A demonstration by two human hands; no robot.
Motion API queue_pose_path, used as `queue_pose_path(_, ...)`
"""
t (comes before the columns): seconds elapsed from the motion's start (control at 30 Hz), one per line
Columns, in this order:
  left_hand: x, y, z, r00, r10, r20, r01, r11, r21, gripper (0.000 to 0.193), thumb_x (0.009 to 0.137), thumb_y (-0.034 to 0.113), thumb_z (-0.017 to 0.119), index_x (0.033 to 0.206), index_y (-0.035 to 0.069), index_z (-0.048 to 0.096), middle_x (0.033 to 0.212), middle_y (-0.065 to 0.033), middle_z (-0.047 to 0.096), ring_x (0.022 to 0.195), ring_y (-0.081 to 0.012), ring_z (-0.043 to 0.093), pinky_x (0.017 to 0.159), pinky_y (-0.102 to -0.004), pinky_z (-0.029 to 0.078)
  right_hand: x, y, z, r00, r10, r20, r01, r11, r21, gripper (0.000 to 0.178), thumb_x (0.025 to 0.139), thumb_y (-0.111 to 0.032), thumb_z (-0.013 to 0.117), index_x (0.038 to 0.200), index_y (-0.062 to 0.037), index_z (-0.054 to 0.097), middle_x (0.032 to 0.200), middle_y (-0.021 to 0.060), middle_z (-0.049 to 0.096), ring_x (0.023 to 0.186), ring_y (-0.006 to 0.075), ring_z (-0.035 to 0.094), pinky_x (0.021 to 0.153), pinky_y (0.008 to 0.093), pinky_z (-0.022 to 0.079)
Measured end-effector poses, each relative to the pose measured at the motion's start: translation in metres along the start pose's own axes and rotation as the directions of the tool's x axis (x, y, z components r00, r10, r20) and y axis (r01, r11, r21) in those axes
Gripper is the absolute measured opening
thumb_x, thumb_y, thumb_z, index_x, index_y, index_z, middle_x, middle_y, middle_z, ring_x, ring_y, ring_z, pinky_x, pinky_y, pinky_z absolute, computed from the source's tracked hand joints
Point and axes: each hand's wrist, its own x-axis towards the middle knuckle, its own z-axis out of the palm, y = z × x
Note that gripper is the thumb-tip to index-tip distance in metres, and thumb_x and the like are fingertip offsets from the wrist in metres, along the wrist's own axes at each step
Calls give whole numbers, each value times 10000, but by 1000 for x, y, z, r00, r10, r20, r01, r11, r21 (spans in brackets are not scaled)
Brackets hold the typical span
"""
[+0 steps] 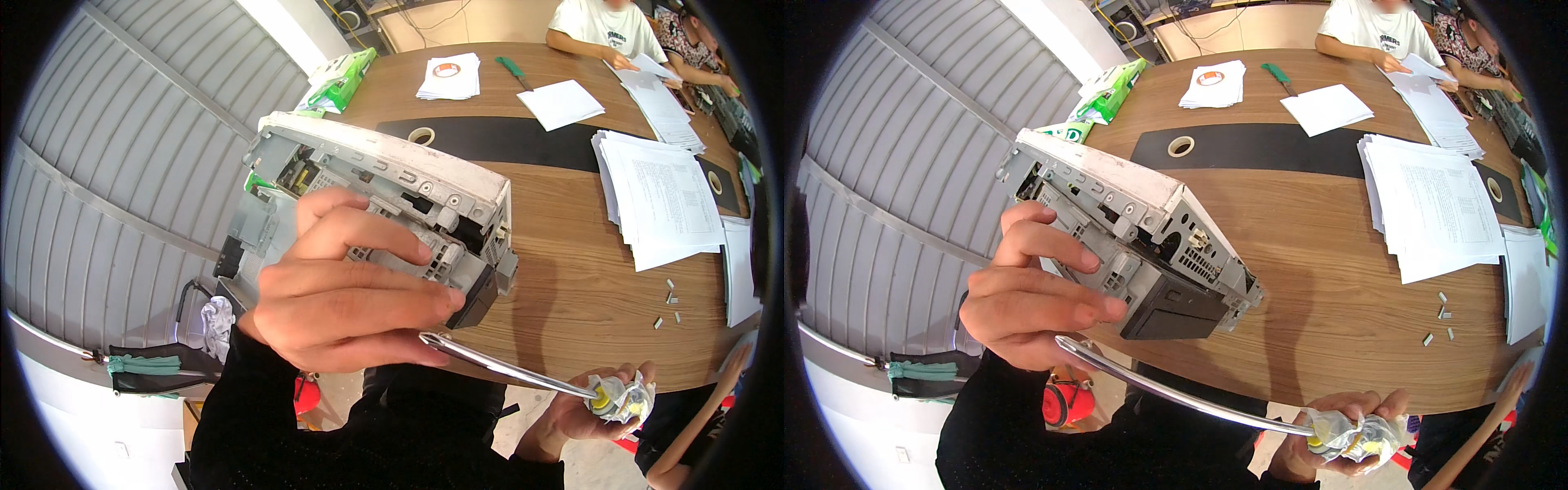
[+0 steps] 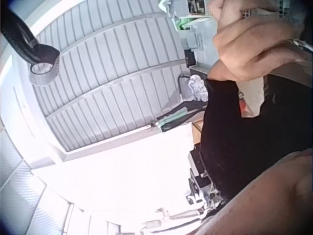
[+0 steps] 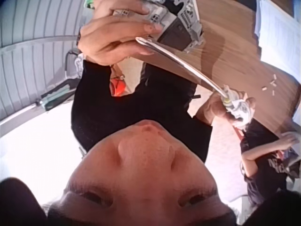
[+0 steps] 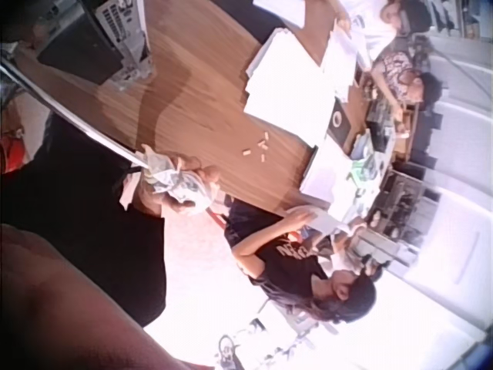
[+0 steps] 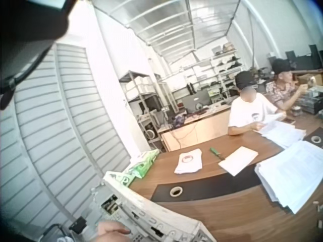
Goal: The person disassembles a computer tower by hand and using a screwdriver, removing the side panel and inner components.
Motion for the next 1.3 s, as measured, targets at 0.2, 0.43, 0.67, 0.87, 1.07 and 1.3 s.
queue_pose_path(0.2,2,3,3,1000,-6,1,6,1000,14,222,731,289,734,746,74,679,757,-25,706,841,-230,585,921,-456,286,4,2,-4,998,-30,64,35,996,-82,408,881,-285,591,1105,-158,275,1008,130,537,1090,232,571,832,453,555)
queue_pose_path(0.43,9,2,-9,998,-34,46,29,993,115,162,677,205,752,752,70,703,780,-30,707,874,-253,581,928,-472,287,2,-8,-11,960,-148,-240,56,934,-352,480,822,-425,599,982,-81,306,894,59,406,838,115,494,695,213,451)
queue_pose_path(0.67,13,8,-8,998,-17,68,0,969,245,155,656,172,762,777,87,714,797,-22,705,895,-263,588,912,-481,299,8,-9,-1,938,-206,-277,115,943,-312,521,755,-362,687,919,-46,307,899,-1,312,727,88,470,741,188,497)
queue_pose_path(0.87,14,13,-6,998,-13,59,-6,951,310,153,633,169,775,753,100,709,795,-13,704,893,-257,593,923,-483,299,8,-16,-20,994,-102,-22,100,990,-96,540,785,-263,709,1104,-122,296,989,103,520,976,214,617,859,344,544)
queue_pose_path(1.07,13,15,-6,999,-22,41,6,934,358,180,629,193,782,768,110,703,794,-3,703,897,-245,592,936,-479,298,5,-15,-13,997,-78,9,79,993,-84,554,791,-267,700,1121,-133,275,993,99,513,1010,229,607,863,370,544)
queue_pose_path(1.3,16,24,-4,1000,12,27,-24,875,484,173,654,230,776,782,140,702,777,27,700,902,-217,588,932,-471,302,4,-38,-31,987,-107,120,135,956,-262,608,746,-281,739,1120,-114,288,983,91,509,1012,223,600,888,391,530)
